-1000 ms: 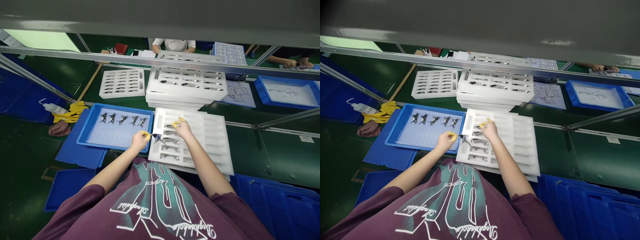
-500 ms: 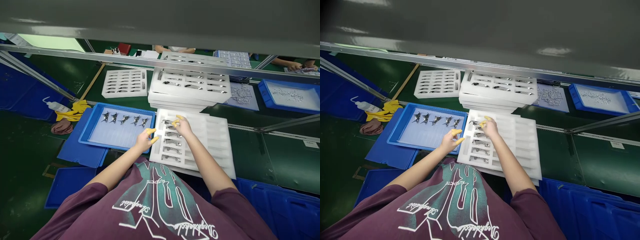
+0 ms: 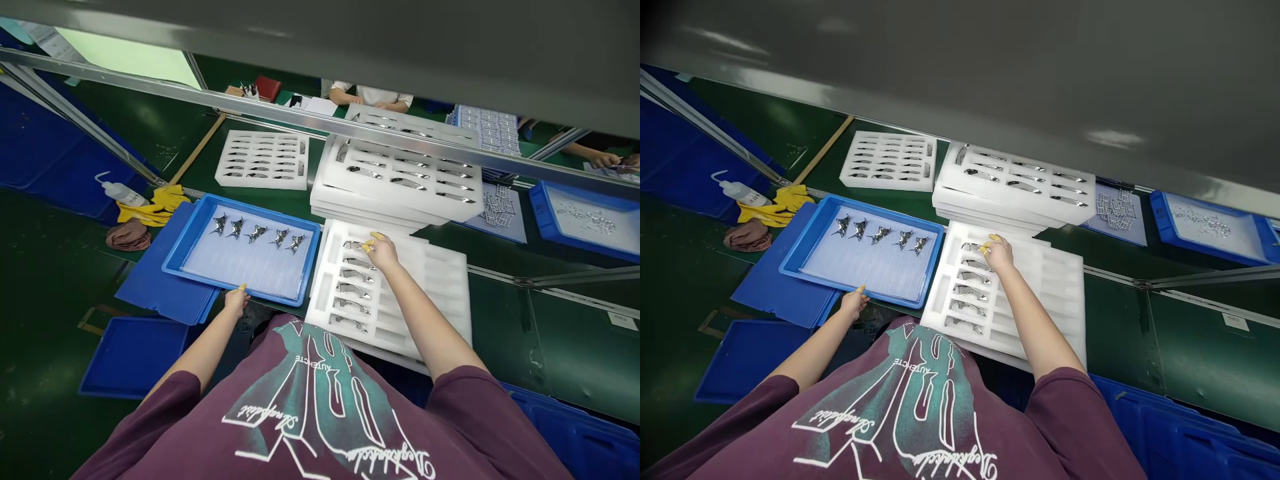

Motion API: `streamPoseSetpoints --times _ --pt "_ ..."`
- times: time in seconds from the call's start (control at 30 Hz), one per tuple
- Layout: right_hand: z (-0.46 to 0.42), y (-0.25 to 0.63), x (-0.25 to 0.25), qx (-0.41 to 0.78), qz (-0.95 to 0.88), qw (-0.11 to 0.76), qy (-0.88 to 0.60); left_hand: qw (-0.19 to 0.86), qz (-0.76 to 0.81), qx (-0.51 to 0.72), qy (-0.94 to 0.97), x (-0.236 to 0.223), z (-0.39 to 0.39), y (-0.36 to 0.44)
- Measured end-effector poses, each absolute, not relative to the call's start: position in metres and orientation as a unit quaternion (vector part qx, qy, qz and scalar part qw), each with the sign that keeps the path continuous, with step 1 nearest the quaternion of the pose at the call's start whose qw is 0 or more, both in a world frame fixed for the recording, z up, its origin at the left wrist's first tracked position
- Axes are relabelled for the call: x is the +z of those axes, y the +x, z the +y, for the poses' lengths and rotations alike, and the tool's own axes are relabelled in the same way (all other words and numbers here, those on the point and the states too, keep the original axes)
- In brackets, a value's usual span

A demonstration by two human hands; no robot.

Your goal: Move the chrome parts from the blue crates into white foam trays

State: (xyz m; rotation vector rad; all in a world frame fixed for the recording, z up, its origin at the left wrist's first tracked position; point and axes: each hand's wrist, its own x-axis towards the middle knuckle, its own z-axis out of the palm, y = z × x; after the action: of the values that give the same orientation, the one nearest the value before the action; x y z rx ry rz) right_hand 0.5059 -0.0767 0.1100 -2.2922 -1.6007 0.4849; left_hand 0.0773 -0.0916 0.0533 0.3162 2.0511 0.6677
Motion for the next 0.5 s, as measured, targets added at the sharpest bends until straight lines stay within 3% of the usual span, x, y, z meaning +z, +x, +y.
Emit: streamPoseSetpoints --times 0.27,0.5 --pt "-0.076 0.503 0.102 0.177 -0.502 0.146 -0.834 0.522 0.818 0.242 0.017 0.047 -0.075 0.060" --pt "-0.072 0.503 0.120 0.172 -0.518 0.056 -0.836 0.557 0.794 0.243 0.013 0.048 -0.077 0.050"
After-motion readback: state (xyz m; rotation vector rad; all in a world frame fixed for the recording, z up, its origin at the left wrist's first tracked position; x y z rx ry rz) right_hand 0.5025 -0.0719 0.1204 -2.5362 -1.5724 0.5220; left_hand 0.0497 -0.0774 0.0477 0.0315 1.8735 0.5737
